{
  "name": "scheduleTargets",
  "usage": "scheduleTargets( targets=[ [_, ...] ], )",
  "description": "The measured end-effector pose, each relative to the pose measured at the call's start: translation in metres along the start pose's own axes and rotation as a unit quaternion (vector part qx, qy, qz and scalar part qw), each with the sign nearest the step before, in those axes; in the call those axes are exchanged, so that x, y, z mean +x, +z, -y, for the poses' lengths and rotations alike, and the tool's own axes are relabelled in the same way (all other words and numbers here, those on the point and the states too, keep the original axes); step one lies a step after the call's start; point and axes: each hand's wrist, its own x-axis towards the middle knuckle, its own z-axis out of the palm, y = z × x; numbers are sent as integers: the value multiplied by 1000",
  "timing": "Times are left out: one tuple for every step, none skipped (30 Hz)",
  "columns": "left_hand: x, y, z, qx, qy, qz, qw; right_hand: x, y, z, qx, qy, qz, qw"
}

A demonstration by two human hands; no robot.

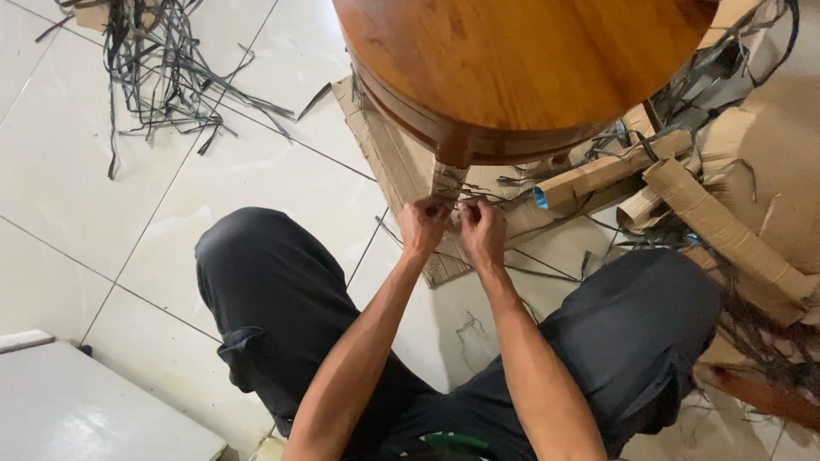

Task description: Wrapping a wooden chair leg with decorative black strips

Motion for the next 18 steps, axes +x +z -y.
scheduleTargets(
  targets=[
    [-1, 1, -2, -23, -8, -2, 1000, -1, -1, 0, 54, 86, 23, 995],
    [-3, 2, -3, -46, -17, -2, 999, -3, -3, 1, 107, 173, 46, 978],
    [-2, 4, 4, -47, -18, -3, 999, -3, -2, 12, 106, 173, 47, 978],
    [-1, 8, 10, -59, -34, -5, 998, -4, -2, 22, 177, 260, 54, 948],
    [0, 13, 17, -71, -50, -7, 996, -5, -3, 32, 245, 344, 60, 905],
    [-2, 15, 16, -72, -51, -7, 996, -4, -6, 38, 244, 343, 61, 905],
    [-3, 17, 16, -93, -83, 5, 992, -3, -10, 45, 286, 393, 60, 872],
    [-4, 17, 16, -113, -115, 15, 987, -3, -12, 52, 328, 440, 60, 834],
    [-1, 22, 21, -113, -116, 14, 987, -1, -13, 54, 328, 439, 61, 834],
    [1, 26, 27, -146, -132, 16, 980, 0, -15, 56, 392, 490, 69, 775],
    [4, 32, 33, -178, -147, 17, 973, 1, -16, 58, 451, 536, 76, 709],
    [1, 30, 27, -178, -148, 18, 973, 2, -18, 58, 451, 537, 76, 709],
    [-2, 28, 21, -256, -156, 13, 954, 3, -19, 57, 476, 549, 85, 682],
    [-5, 26, 15, -332, -164, 8, 929, 5, -21, 56, 501, 559, 93, 654],
    [-4, 27, 17, -331, -163, 10, 929, 3, -20, 52, 501, 559, 91, 654],
    [-3, 27, 20, -349, -177, 14, 920, 2, -18, 48, 515, 559, 110, 641],
    [-1, 27, 22, -367, -191, 18, 910, 1, -17, 44, 529, 558, 128, 627],
    [1, 28, 25, -367, -190, 17, 910, 2, -17, 43, 530, 557, 128, 627]
  ],
)
